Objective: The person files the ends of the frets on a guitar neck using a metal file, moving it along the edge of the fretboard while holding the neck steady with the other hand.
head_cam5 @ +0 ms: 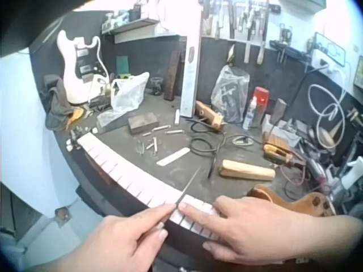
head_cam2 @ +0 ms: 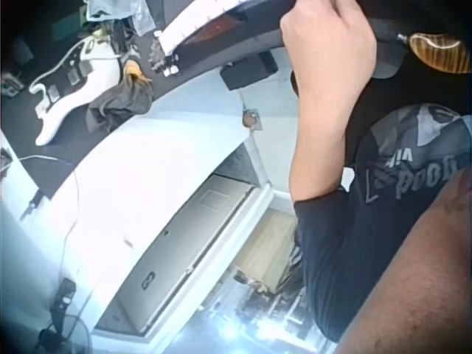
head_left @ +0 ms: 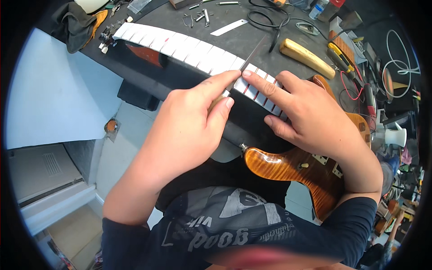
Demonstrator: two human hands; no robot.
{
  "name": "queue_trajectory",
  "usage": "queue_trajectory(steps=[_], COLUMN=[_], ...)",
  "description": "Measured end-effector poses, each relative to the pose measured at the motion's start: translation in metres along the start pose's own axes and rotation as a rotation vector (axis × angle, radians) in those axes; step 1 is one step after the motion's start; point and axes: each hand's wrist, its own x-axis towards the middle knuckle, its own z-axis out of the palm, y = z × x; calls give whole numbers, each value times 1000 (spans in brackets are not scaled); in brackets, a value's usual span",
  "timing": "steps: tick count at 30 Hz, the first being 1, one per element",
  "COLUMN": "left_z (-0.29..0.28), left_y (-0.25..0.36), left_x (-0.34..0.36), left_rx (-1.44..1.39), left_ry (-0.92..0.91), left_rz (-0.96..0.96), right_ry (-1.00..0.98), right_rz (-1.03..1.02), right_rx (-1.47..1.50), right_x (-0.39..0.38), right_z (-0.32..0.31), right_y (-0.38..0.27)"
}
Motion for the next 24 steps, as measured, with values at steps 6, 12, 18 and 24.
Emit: queue_trajectory(steps=[6,12,18,24], left_z=[-41,-16,-9,-24], left_y=[2,0,-2,-3], left_x=[-119,-24,-59,-88], left_rx=[157,178,99,195], left_ry=[-109,-68,-5,24], left_rz=[-78,12,41,80], right_ry=[-31,-27,-31,-35], right_rz=[5,20,41,-15], right_rx=[-4,-8,-7,-26], right_x=[4,4,-2,3], right_z=[-5,-2,-1,-4], right_y=[-5,-2,3,-7])
